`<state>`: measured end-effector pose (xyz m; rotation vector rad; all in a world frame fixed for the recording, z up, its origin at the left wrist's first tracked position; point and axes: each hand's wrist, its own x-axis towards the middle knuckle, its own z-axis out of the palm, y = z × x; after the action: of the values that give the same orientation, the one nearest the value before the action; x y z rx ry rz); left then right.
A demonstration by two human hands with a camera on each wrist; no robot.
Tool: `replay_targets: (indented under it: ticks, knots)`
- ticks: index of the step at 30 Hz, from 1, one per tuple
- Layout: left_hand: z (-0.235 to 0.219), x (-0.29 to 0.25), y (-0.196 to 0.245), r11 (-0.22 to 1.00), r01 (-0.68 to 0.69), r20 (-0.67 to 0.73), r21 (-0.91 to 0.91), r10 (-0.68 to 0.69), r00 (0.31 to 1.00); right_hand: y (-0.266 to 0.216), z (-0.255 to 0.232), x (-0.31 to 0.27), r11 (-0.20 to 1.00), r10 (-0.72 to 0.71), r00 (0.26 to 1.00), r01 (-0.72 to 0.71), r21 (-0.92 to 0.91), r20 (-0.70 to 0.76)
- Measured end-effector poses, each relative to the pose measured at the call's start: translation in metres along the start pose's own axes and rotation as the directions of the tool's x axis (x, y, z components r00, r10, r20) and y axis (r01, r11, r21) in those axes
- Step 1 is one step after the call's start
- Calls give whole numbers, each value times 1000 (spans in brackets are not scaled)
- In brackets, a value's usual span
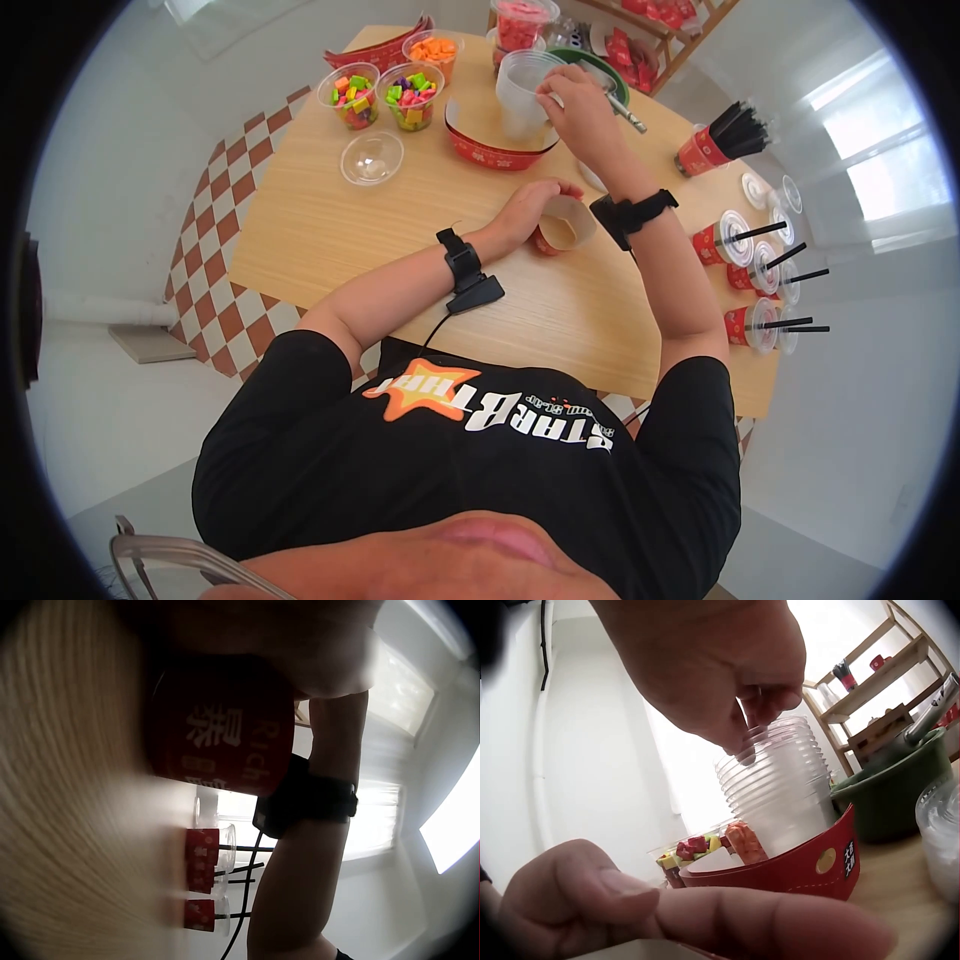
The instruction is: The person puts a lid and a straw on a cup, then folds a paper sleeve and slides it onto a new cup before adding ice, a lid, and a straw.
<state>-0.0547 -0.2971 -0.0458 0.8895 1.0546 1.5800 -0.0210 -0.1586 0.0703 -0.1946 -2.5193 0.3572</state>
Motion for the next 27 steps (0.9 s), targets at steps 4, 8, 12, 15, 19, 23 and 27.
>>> replay_targets:
  ticks: [4, 8, 12, 15, 19, 23, 27]
  knots:
    - [-2, 0, -1, 1000, 14, 3, 8, -14, 1000, 1, -2, -2, 998, -53, 992, 49, -36, -115]
    - [-1, 0, -1, 998, 55, -1, -7, -55, 998, -12, -14, -4, 992, 109, 955, -87, 93, -275]
    - [-4, 5, -8, 997, 46, 13, -62, -45, 999, -30, -43, -24, 990, 103, 867, -42, 135, -487]
    - [-4, 5, -12, 999, 14, 18, -50, -13, 1000, -48, -70, -64, 985, 117, 921, -59, 164, -372]
    - [-3, 5, -9, 989, -151, 26, 10, 150, 988, -68, -81, -120, 989, 90, 971, -61, 135, -221]
    - [-4, 3, -8, 978, 72, 66, -194, -60, 996, -71, -68, -145, 1000, -6, 999, 5, 14, 36]
    - [-3, 0, 1, 982, 49, 91, -182, -32, 995, -59, -55, -156, 995, 46, 974, -63, 71, 220]
